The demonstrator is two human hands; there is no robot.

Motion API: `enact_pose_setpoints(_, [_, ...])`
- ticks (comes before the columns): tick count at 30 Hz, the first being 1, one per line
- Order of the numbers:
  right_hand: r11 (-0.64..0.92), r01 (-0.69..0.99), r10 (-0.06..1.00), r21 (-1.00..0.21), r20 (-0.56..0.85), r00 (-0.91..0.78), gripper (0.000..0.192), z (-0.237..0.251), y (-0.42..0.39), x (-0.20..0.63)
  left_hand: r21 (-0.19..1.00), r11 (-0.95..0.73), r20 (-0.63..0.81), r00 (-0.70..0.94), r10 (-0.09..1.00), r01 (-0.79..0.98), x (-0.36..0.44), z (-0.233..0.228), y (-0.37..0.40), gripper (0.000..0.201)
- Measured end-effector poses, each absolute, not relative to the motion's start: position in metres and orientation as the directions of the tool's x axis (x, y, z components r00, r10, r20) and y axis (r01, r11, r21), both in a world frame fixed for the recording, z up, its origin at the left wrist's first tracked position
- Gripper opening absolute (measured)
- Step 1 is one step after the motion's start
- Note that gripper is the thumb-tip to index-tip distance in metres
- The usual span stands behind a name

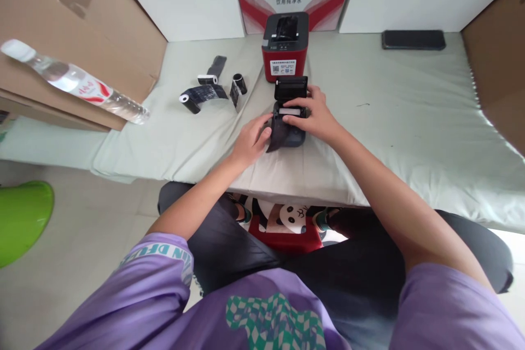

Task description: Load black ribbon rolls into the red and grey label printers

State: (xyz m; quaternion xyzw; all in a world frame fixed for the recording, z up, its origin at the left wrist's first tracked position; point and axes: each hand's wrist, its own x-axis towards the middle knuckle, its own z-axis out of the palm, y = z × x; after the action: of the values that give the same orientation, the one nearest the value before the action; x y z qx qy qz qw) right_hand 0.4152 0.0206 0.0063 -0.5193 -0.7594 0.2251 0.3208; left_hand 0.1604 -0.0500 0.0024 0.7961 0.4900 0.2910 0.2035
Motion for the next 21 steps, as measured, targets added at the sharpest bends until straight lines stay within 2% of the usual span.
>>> enact_pose_setpoints(4, [0.330,0.677,0.941,-0.657,0.172,-0.292,0.054,0.008,0.028,0.427,0.632,-0.428,0.262,0.342,0.903,0.646,0.161,0.004,-0.051,0.083])
enact_pose_setpoints(8, [0.249,0.702,0.967,-0.667,0.132,-0.218,0.028,0.010,0.038,0.432,0.646,-0.413,0.251,0.333,0.909,0.642,0.162,0.005,-0.050,0.080])
enact_pose_setpoints(12, [0.258,0.743,0.966,-0.618,0.170,-0.195,0.018,0.013,0.045,0.425,0.651,-0.417,0.252,0.337,0.907,0.634,0.163,0.006,-0.049,0.073])
enact_pose_setpoints(18, [0.097,0.889,0.989,-0.447,-0.055,-0.136,0.040,0.022,0.075,0.401,0.658,-0.428,0.271,0.335,0.902,0.620,0.163,0.005,-0.047,0.065])
enact_pose_setpoints(20, [0.103,0.903,0.987,-0.418,-0.070,-0.145,0.040,0.021,0.081,0.398,0.660,-0.429,0.276,0.333,0.902,0.616,0.163,0.004,-0.047,0.065])
enact_pose_setpoints(21, [0.135,0.887,0.987,-0.442,-0.022,-0.161,0.037,0.021,0.082,0.398,0.661,-0.429,0.280,0.329,0.902,0.616,0.163,0.004,-0.046,0.065])
